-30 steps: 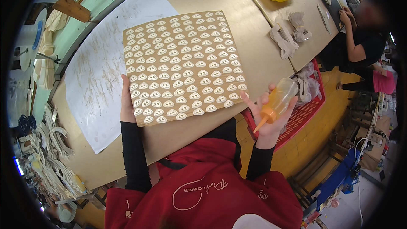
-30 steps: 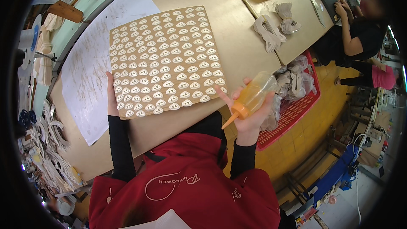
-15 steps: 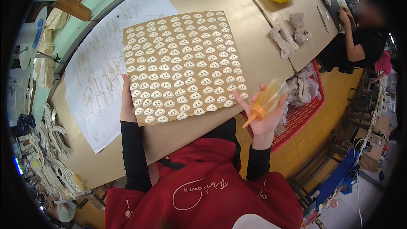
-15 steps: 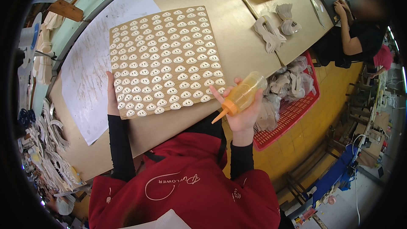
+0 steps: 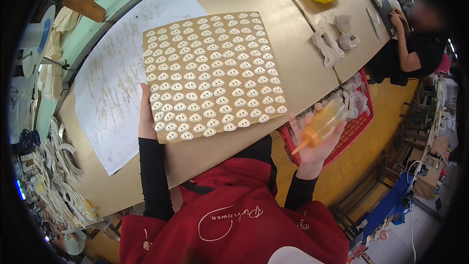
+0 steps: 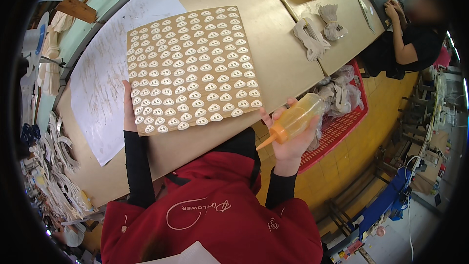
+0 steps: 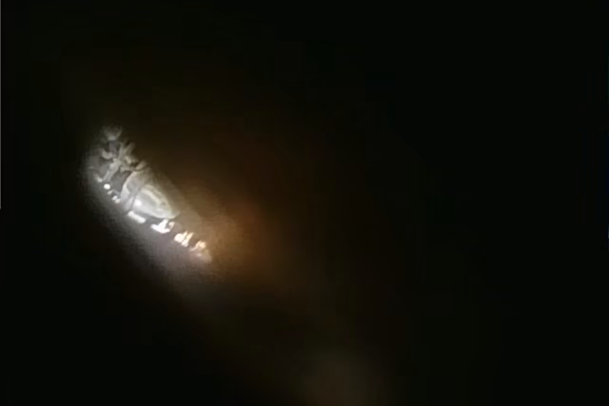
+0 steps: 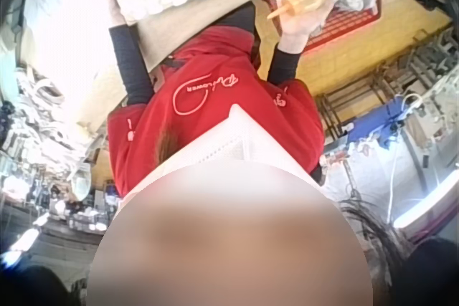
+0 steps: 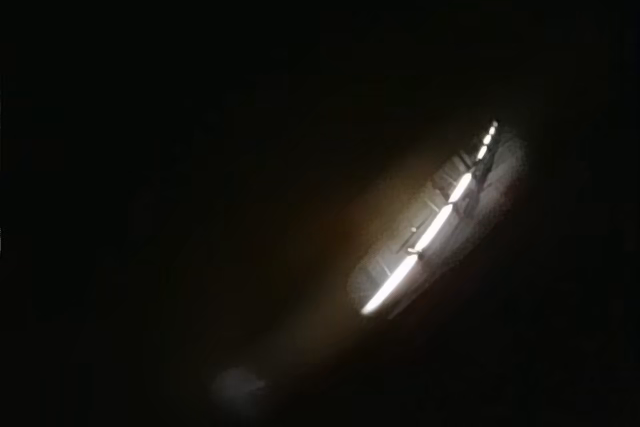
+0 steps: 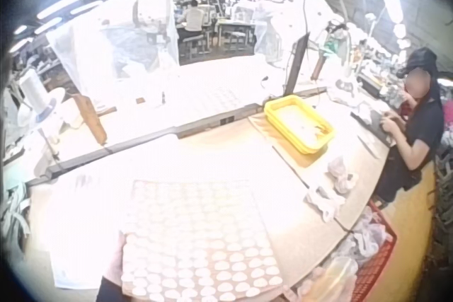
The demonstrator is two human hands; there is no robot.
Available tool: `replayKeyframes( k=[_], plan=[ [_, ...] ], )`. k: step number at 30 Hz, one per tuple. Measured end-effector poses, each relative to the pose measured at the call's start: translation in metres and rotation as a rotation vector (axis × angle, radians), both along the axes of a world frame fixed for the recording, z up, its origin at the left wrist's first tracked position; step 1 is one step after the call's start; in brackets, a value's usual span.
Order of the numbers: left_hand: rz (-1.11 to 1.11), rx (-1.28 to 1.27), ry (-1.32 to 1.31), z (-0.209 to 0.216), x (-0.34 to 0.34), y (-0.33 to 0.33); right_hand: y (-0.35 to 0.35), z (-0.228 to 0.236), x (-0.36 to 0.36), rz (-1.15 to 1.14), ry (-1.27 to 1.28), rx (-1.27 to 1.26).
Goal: The person uses a squeeze bottle to apply a small amount of yellowish liquid onto each of many small white decorative pieces arranged on a cardboard sheet. The person then picks up a handful of white fabric scraps from a red basket and places them on the table.
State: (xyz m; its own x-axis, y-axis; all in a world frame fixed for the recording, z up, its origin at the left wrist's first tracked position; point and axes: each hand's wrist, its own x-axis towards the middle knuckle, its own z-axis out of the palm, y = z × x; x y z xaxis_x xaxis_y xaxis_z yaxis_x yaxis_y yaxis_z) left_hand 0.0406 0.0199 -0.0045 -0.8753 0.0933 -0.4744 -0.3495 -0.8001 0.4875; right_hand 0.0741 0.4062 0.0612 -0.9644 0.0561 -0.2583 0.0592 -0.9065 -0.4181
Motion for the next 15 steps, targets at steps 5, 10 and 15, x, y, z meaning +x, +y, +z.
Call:
replayKeyframes(
  k=[5,10,15],
  plan=[
    [0.005,0.006,-0.003,-0.002,-0.002,-0.002,0.011,-0.005,-0.002,0.174,0.007,-0.103],
    [0.006,0.0,0.012,-0.005,0.0,-0.003,0.01,-0.004,0.0,0.329,-0.072,-0.09],
    [-0.014,0.018,0.032,-0.006,0.0,-0.006,0.001,-0.003,0.001,0.415,-0.081,-0.045]
  ],
)
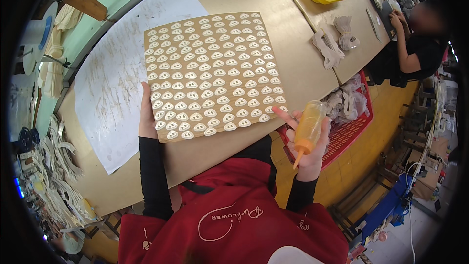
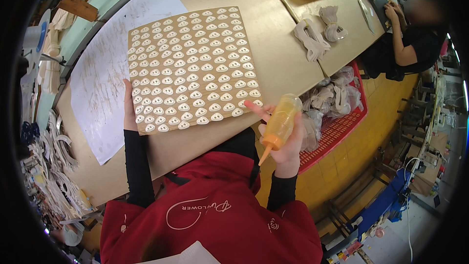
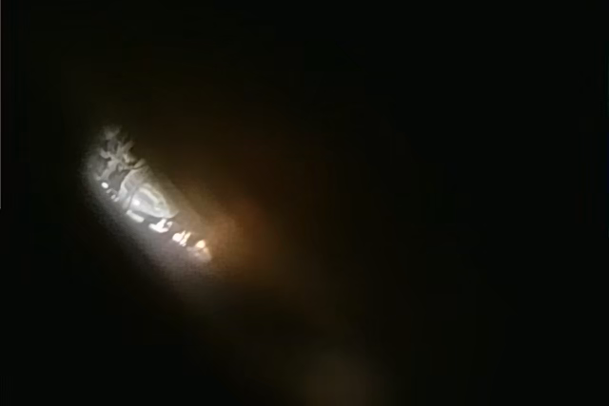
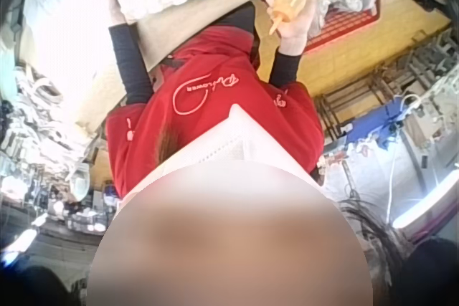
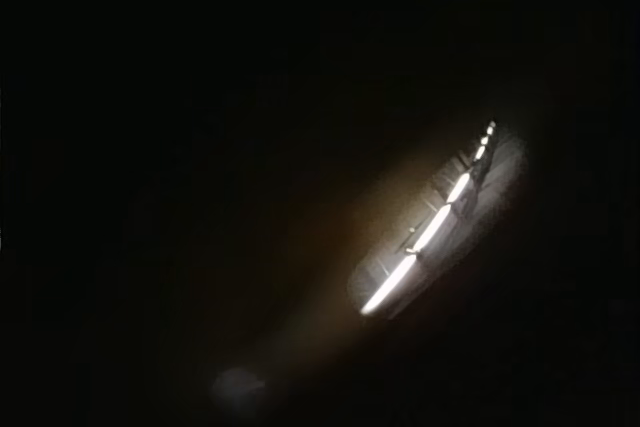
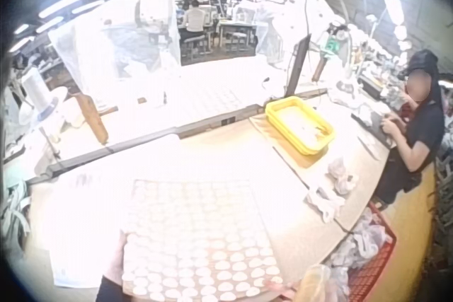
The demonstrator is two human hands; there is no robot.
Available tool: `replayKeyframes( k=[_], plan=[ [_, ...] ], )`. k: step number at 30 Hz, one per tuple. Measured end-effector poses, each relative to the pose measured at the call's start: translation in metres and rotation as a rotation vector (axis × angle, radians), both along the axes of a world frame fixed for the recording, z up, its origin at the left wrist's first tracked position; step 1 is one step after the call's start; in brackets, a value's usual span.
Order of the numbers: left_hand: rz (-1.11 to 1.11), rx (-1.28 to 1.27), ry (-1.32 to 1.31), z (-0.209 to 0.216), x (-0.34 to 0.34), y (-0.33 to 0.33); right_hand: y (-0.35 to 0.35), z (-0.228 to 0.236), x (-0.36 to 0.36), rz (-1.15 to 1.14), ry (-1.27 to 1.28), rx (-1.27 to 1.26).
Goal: The person uses a squeeze bottle to apply a small amount of yellowish liquid onto each of many small white decorative pieces arranged on a cardboard sheet. The person then picks up a handful of white fabric scraps from a red basket and places them on the table.
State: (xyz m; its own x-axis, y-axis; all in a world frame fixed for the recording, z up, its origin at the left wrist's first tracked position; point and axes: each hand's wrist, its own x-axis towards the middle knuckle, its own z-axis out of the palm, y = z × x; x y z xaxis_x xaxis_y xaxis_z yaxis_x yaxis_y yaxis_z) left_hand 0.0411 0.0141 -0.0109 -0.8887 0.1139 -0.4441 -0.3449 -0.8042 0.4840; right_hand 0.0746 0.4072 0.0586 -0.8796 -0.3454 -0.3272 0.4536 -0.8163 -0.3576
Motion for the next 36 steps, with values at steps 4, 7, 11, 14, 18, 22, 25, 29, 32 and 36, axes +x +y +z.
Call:
replayKeyframes(
  k=[4,7,11,14,18,22,25,29,32,36],
  plan=[
    [-0.017,0.014,0.019,-0.001,0.0,-0.002,-0.007,0.0,-0.004,0.039,0.016,0.001],
    [-0.008,0.017,0.016,-0.002,0.0,-0.002,-0.014,0.001,-0.005,-0.017,-0.035,0.103],
    [-0.012,0.043,0.015,-0.004,0.0,-0.002,-0.022,0.002,-0.008,-0.089,-0.074,0.271],
    [-0.009,0.026,0.003,-0.006,0.0,-0.004,-0.022,0.005,-0.01,-0.059,-0.062,0.182],
    [0.0,0.029,0.013,-0.007,0.0,-0.005,-0.023,0.007,-0.011,-0.082,-0.063,0.16],
    [-0.008,0.026,0.008,-0.005,0.0,-0.004,-0.022,0.008,-0.013,-0.121,-0.053,0.16],
    [-0.013,0.029,0.011,-0.003,-0.001,-0.003,-0.017,0.008,-0.015,-0.14,-0.04,0.115],
    [0.005,0.026,-0.005,0.0,0.0,0.001,-0.007,0.005,-0.019,-0.106,0.097,0.041],
    [0.0,0.02,0.004,0.002,0.0,0.0,0.0,0.004,-0.019,-0.162,0.124,0.125],
    [-0.002,0.036,0.004,-0.001,0.0,-0.001,0.006,0.003,-0.014,-0.319,0.226,0.337]
  ],
)
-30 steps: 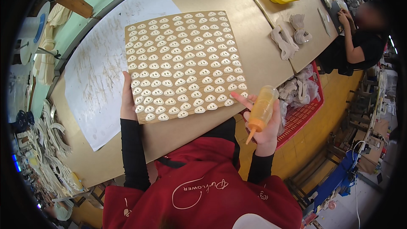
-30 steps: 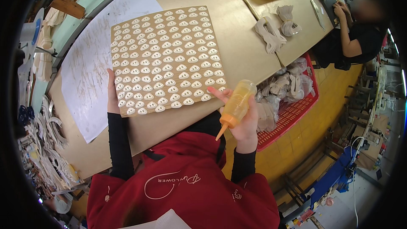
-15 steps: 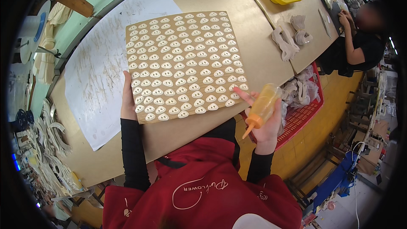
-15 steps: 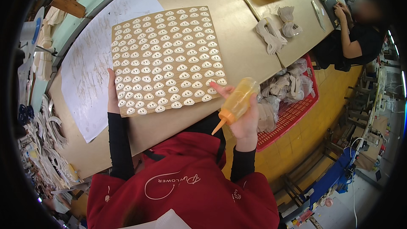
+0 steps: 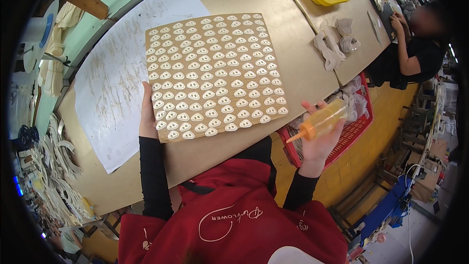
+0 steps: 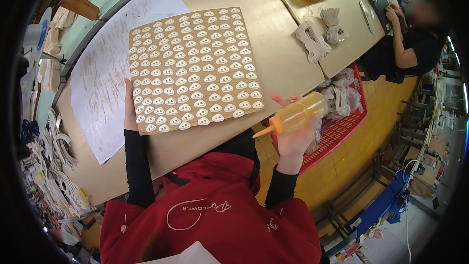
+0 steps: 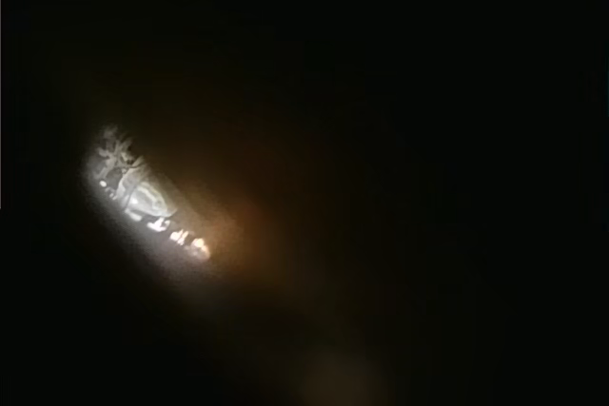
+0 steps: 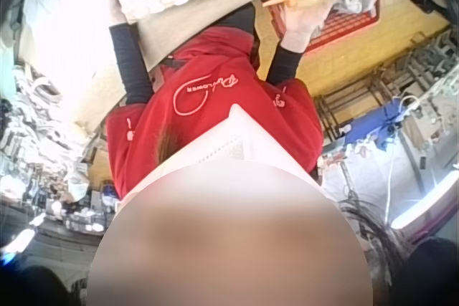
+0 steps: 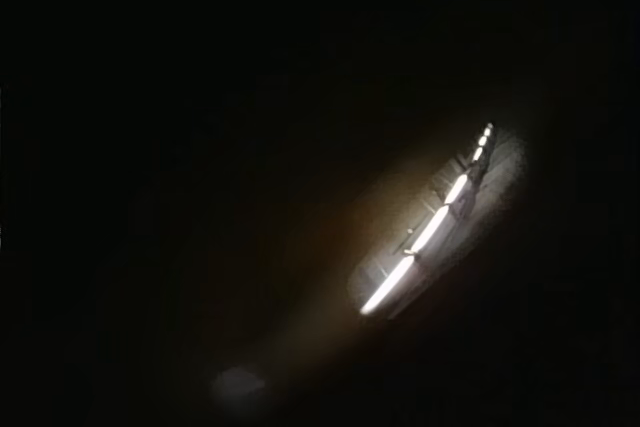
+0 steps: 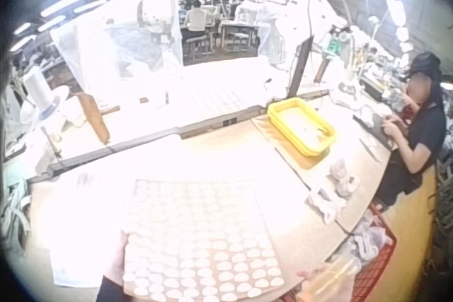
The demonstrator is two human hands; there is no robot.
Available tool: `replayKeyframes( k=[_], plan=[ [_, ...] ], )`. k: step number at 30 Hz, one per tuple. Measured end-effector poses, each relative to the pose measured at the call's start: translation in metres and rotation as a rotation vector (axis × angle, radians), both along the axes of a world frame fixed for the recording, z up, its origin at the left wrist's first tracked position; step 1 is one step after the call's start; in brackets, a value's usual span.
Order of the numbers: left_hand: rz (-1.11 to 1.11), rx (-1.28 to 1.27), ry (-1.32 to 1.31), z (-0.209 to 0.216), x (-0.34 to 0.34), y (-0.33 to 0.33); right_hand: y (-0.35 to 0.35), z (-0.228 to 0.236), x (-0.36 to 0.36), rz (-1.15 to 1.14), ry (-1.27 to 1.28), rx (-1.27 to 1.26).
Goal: The person uses a squeeze bottle to apply a small amount of yellowish liquid onto each of many small white decorative pieces arranged on a cardboard sheet. The person then picks up a handful of white fabric scraps from a red basket and places them on the table.
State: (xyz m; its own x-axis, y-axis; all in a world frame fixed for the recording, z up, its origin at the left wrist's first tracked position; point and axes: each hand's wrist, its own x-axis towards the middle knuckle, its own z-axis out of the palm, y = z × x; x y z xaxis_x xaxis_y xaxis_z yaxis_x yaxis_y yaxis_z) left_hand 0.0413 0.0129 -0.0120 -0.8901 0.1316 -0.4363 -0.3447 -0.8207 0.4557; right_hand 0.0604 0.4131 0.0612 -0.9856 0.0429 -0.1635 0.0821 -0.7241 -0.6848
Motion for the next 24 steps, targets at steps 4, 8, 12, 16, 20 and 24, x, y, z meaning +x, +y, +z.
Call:
replayKeyframes(
  k=[4,8,12,16,20,24],
  plan=[
    [0.006,-0.012,0.006,-0.004,-0.001,-0.001,0.001,-0.004,0.003,-0.247,0.035,0.327],
    [-0.005,0.009,0.01,-0.003,0.0,0.0,-0.003,-0.009,0.003,-0.317,0.162,0.588],
    [0.0,0.011,0.002,0.0,0.0,0.001,-0.017,-0.011,0.001,-0.311,0.189,0.687],
    [0.011,0.02,-0.027,0.004,0.001,0.002,-0.035,-0.008,0.002,-0.254,0.171,0.734],
    [0.016,0.027,-0.026,0.006,0.0,0.003,-0.048,-0.006,-0.003,-0.211,0.145,0.724],
    [0.016,0.036,-0.029,0.006,0.0,0.004,-0.053,-0.005,-0.007,-0.239,0.119,0.716]
  ],
)
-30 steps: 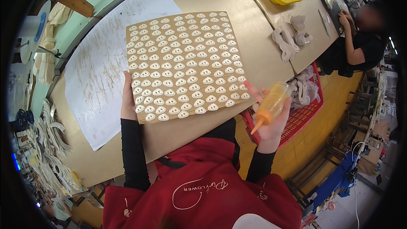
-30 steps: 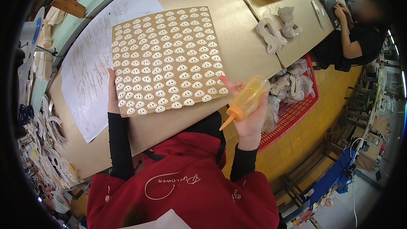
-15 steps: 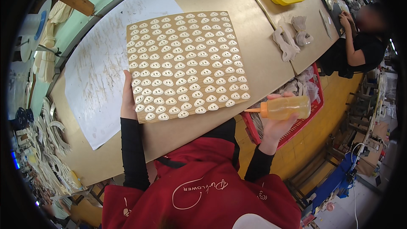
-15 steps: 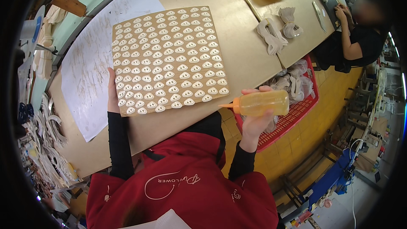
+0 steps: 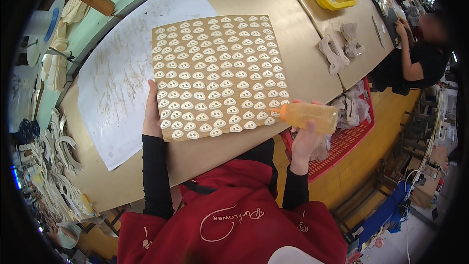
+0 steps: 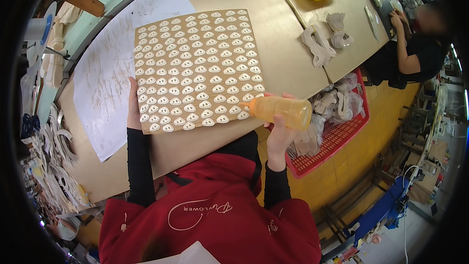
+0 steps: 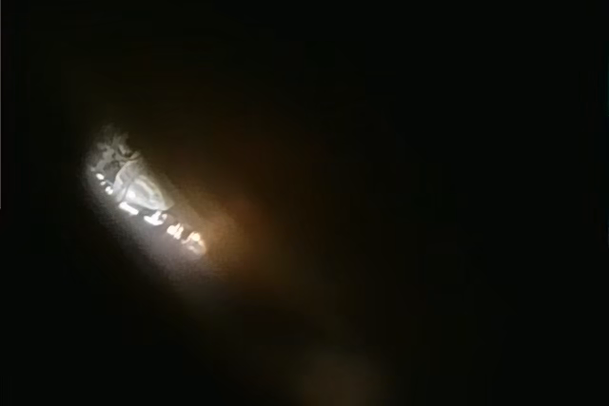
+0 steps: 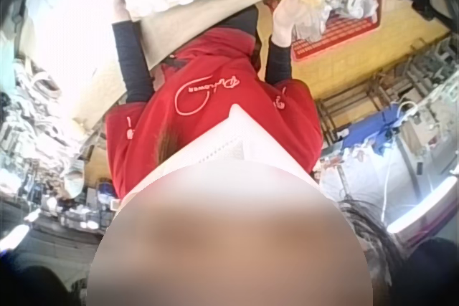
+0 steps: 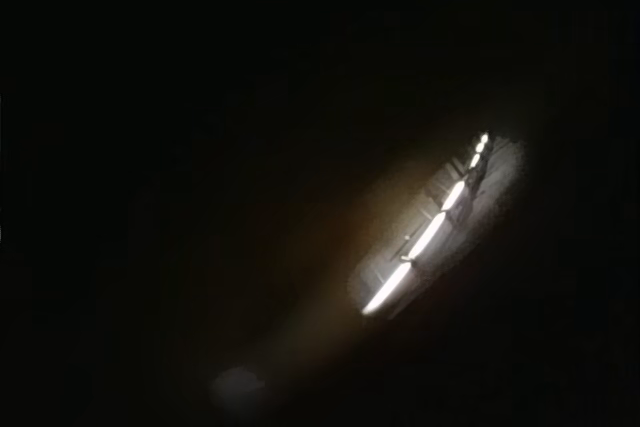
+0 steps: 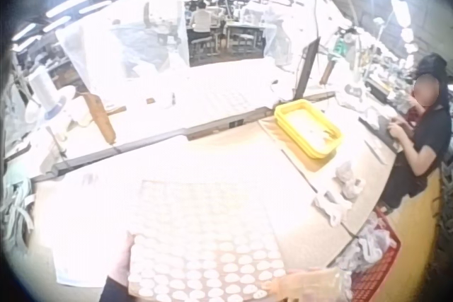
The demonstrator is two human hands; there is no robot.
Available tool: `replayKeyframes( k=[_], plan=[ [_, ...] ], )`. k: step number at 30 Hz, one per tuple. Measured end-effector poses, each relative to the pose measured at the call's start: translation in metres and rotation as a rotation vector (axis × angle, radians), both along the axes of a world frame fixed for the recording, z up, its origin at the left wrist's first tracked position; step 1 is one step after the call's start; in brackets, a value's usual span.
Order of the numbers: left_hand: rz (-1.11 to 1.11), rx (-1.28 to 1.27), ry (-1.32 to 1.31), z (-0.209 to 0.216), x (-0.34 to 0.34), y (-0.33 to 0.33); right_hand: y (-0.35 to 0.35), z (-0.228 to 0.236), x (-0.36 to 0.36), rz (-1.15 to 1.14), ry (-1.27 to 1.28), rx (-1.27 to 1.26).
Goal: The person uses a squeeze bottle to apply a small amount of yellowish liquid onto each of many small white decorative pieces arranged on a cardboard sheet. The person then picks up a handful of white fabric scraps from a red basket and places them on the table.
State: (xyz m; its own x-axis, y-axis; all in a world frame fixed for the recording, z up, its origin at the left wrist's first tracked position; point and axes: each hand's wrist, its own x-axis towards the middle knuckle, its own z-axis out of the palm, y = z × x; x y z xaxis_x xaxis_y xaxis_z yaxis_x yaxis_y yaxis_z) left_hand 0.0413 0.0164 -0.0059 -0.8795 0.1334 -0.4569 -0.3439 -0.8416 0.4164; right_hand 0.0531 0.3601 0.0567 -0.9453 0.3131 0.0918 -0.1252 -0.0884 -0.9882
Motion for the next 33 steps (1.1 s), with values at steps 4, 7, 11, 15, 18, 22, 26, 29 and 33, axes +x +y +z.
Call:
replayKeyframes(
  k=[4,7,11,15,18,22,26,29,33],
  plan=[
    [-0.003,0.011,-0.002,0.0,0.0,0.0,0.0,0.002,-0.004,0.017,0.02,-0.021],
    [0.0,0.017,-0.004,-0.002,0.0,-0.001,0.0,0.003,-0.006,0.026,0.027,-0.024],
    [-0.013,0.056,0.036,-0.012,0.003,-0.007,-0.002,0.003,-0.008,0.028,0.027,-0.018],
    [0.003,-0.002,0.017,-0.03,0.007,-0.017,-0.001,0.003,-0.008,0.051,0.044,-0.025],
    [-0.003,-0.025,0.04,-0.039,0.009,-0.022,0.001,0.003,-0.009,0.051,0.029,0.008],
    [-0.01,-0.055,0.071,-0.032,0.007,-0.021,0.003,0.002,-0.01,0.022,-0.01,0.063],
    [0.166,-0.891,0.242,0.006,0.006,-0.016,0.011,0.002,-0.007,-0.034,-0.043,-0.063],
    [0.306,-1.525,0.219,0.049,0.017,-0.019,0.028,-0.001,-0.008,-0.026,-0.033,-0.185],
    [-0.008,-1.881,0.429,0.08,0.035,0.017,0.041,-0.023,-0.019,-0.022,-0.141,-0.465]
  ],
)
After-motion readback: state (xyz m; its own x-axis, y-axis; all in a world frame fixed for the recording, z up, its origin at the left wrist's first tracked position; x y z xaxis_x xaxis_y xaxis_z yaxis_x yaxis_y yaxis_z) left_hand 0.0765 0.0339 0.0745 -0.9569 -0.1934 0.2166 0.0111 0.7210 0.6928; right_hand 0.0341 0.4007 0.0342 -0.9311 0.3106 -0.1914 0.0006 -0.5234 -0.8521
